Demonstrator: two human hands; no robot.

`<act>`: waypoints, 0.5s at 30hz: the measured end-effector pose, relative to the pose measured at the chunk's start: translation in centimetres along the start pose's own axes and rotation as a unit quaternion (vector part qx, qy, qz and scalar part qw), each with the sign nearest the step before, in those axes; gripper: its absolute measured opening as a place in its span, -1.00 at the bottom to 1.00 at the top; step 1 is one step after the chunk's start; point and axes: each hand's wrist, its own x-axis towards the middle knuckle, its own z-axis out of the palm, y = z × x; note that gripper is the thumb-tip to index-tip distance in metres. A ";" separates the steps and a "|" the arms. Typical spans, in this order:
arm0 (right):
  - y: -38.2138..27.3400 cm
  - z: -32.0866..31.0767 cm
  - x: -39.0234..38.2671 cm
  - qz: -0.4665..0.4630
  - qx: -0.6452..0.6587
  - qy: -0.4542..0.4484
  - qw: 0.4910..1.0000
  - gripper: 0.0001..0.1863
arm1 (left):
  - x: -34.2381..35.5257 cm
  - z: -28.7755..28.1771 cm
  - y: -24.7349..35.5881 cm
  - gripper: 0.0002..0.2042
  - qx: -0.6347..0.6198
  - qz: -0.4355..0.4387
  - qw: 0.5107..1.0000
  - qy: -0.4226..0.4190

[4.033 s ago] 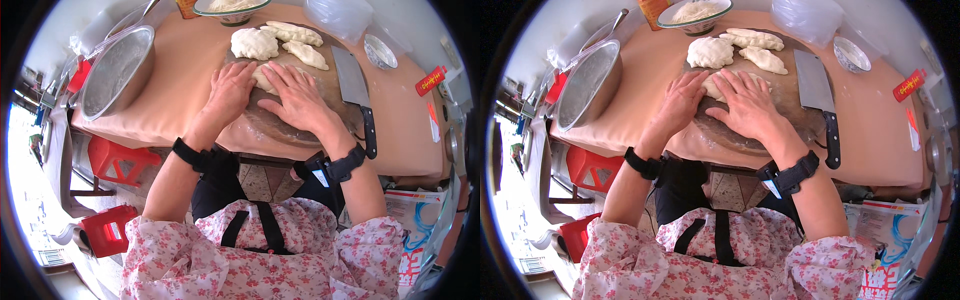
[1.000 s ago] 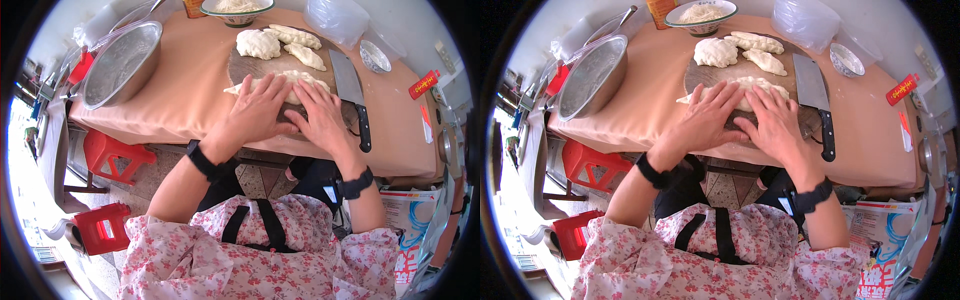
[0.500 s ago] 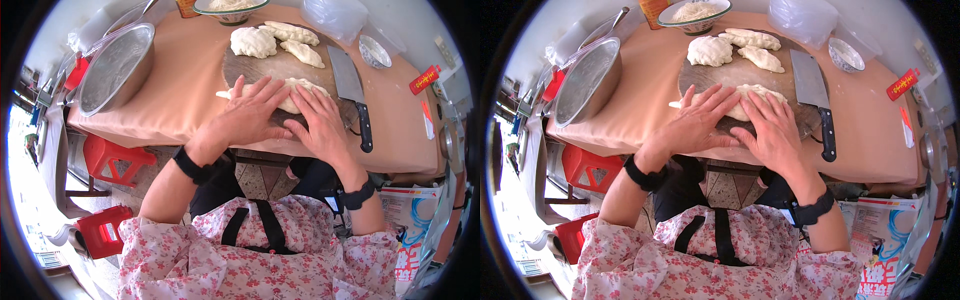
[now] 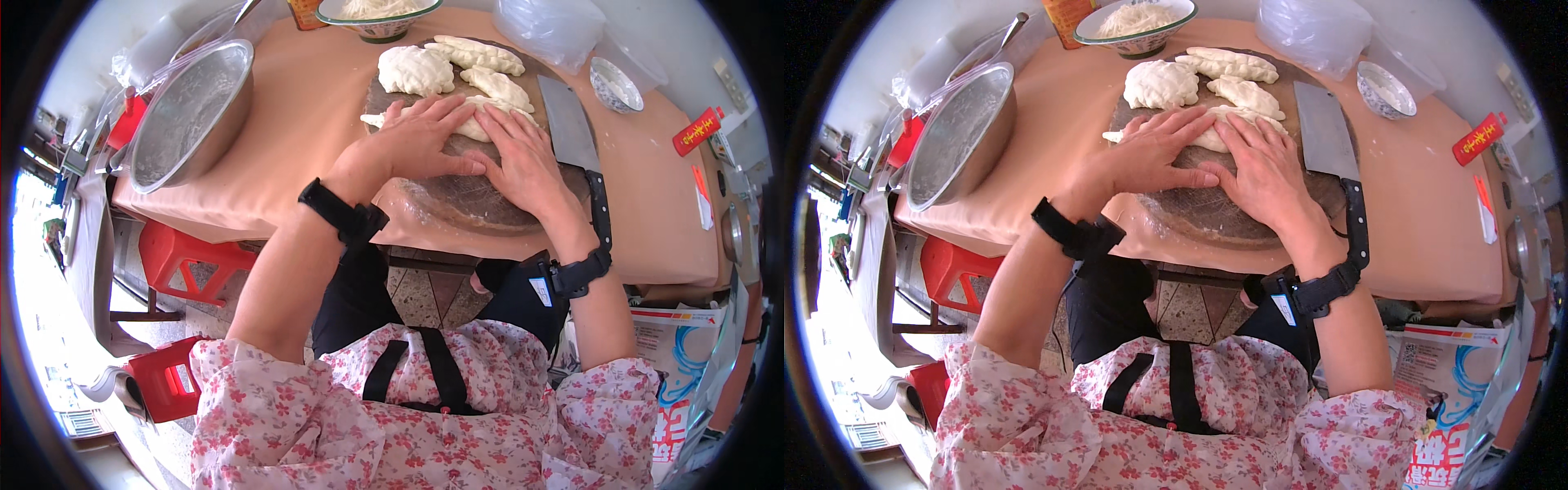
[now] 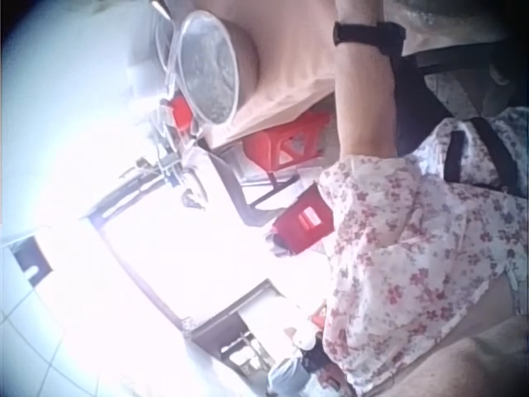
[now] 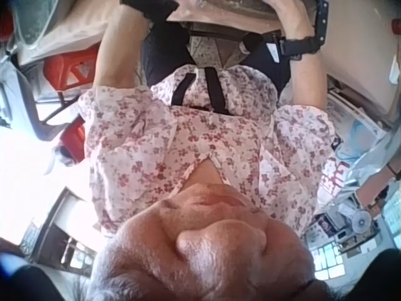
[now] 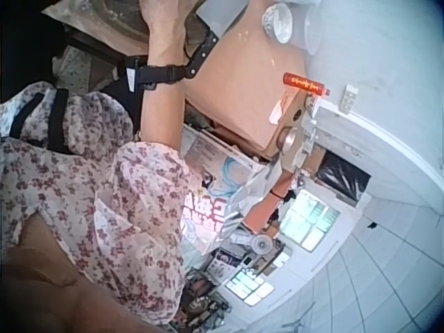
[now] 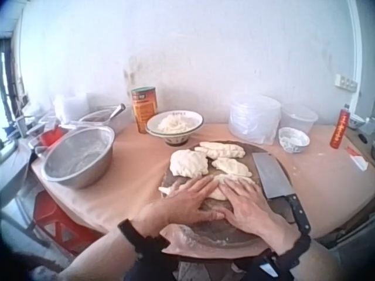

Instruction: Knead and prepare pieces of dough on a wooden cutting board.

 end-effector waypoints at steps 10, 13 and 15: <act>-2.1 -1.6 -2.5 -0.011 0.024 0.011 1.000 -0.34 | -3.7 0.9 1.8 -0.08 -0.027 0.034 0.998 0.053; -3.1 -2.4 -4.0 -0.017 0.019 0.012 1.000 -0.33 | -5.6 0.9 2.8 -0.07 -0.037 0.051 0.996 0.061; -3.6 -2.7 -4.9 -0.012 0.025 0.005 1.000 -0.31 | -6.6 1.2 3.4 -0.03 -0.037 0.050 0.995 0.073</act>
